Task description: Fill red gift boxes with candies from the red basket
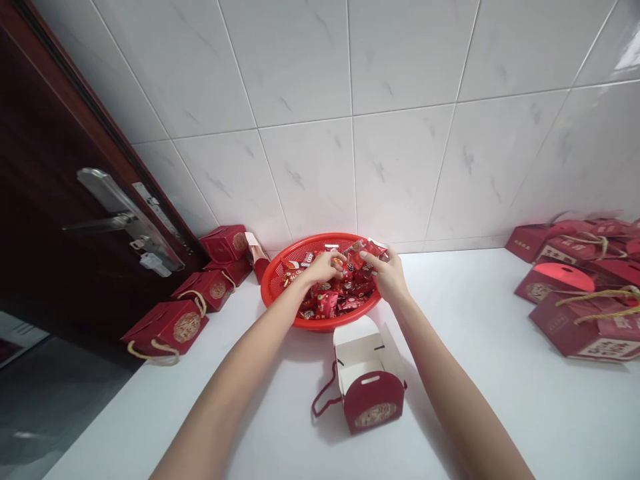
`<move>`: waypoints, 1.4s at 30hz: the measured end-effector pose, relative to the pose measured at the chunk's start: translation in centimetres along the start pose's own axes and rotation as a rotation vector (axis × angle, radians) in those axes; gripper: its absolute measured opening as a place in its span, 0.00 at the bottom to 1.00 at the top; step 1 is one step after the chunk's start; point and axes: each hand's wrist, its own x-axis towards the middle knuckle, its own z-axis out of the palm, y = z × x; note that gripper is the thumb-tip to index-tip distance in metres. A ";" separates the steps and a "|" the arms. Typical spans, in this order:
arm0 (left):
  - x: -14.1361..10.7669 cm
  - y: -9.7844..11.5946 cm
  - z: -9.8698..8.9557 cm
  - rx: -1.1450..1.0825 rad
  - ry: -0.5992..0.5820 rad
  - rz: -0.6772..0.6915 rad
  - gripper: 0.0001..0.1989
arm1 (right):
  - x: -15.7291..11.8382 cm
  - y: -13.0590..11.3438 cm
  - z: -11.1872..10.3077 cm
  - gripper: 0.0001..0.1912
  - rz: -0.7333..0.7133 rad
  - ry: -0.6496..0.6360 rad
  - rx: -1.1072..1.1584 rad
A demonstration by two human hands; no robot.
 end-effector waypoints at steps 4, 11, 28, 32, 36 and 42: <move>-0.4 0.9 -0.3 0.007 0.048 0.022 0.20 | 0.0 0.0 0.0 0.23 0.001 -0.006 -0.001; -0.6 1.1 -0.2 0.179 0.098 0.026 0.10 | 0.0 -0.1 0.1 0.23 0.010 -0.010 0.014; -0.5 1.9 3.0 0.734 -0.335 0.098 0.24 | 0.3 0.2 -0.3 0.22 -0.008 -0.018 -0.039; -0.5 2.4 2.9 0.821 -0.415 0.050 0.29 | 0.3 0.4 -0.2 0.23 -0.013 -0.029 -0.027; -0.2 3.3 3.1 0.884 -0.430 0.009 0.31 | 0.2 0.4 -0.2 0.24 -0.026 -0.019 -0.037; 0.4 2.9 4.1 0.864 -0.380 -0.026 0.17 | 0.2 0.3 -0.2 0.24 -0.021 -0.028 -0.029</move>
